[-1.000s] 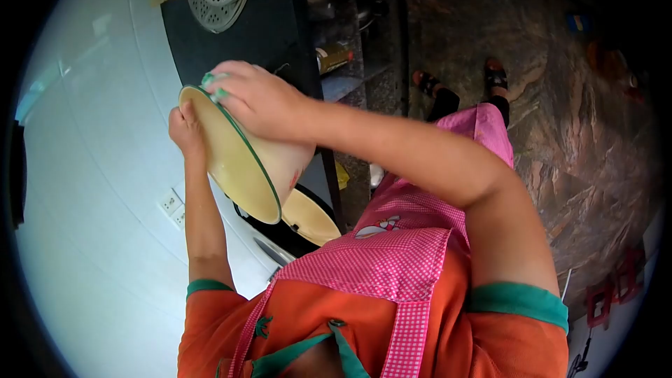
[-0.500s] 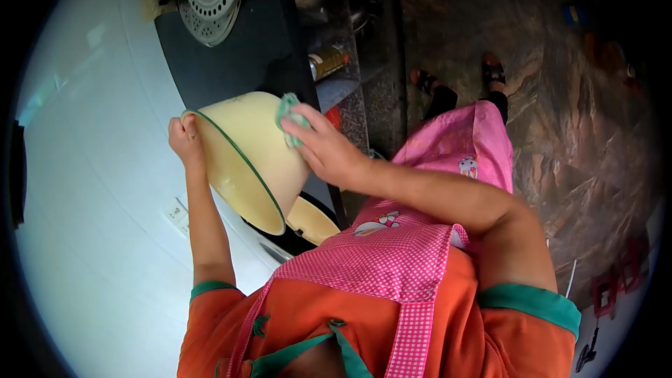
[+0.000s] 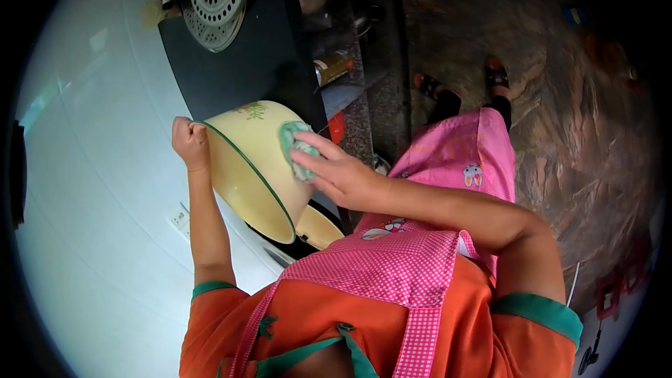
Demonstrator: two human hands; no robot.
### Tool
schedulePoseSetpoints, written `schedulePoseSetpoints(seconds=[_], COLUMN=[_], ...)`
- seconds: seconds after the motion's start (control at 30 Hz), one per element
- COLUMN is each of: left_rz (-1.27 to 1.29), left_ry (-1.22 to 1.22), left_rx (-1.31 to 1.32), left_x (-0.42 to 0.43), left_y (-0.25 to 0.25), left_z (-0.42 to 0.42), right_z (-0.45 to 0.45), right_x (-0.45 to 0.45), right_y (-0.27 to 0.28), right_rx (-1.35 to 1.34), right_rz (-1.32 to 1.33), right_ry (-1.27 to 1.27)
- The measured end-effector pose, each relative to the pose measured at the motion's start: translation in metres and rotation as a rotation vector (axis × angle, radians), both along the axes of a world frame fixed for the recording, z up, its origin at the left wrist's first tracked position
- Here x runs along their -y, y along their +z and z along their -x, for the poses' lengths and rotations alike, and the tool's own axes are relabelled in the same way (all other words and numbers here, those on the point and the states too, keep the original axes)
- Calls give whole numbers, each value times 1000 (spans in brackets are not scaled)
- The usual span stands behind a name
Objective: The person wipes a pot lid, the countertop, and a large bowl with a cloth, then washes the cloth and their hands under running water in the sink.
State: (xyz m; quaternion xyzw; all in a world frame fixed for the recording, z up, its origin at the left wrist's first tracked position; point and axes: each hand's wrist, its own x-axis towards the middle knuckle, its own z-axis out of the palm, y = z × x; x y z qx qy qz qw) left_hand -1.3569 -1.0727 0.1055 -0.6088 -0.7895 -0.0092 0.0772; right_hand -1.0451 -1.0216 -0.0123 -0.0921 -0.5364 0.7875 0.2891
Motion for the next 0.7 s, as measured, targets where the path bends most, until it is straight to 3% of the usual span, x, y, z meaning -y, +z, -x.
schedulePoseSetpoints(seconds=[0.2,0.3,0.4,0.5,0.6,0.7], left_rz=[-50,-13,3,11,14,-24], left_ry=[-127,-347,-480,-474,-486,-481], left_rx=[9,51,81,60,80,38], left_x=[-12,-30,-38,-36,-38,-35], left_y=[1,2,2,4,5,1], left_z=[-3,-17,-16,-15,-15,-13], right_z=[62,112,157,166,135,53], right_x=[-24,-44,-70,-77,-53,-35], right_y=[0,-8,-8,2,-9,4], right_rx=[-37,-56,28,234,-49,-79], right_rz=[-45,-106,-113,-8,-44,-24], right_ry=[-182,-66,290,466,69,47])
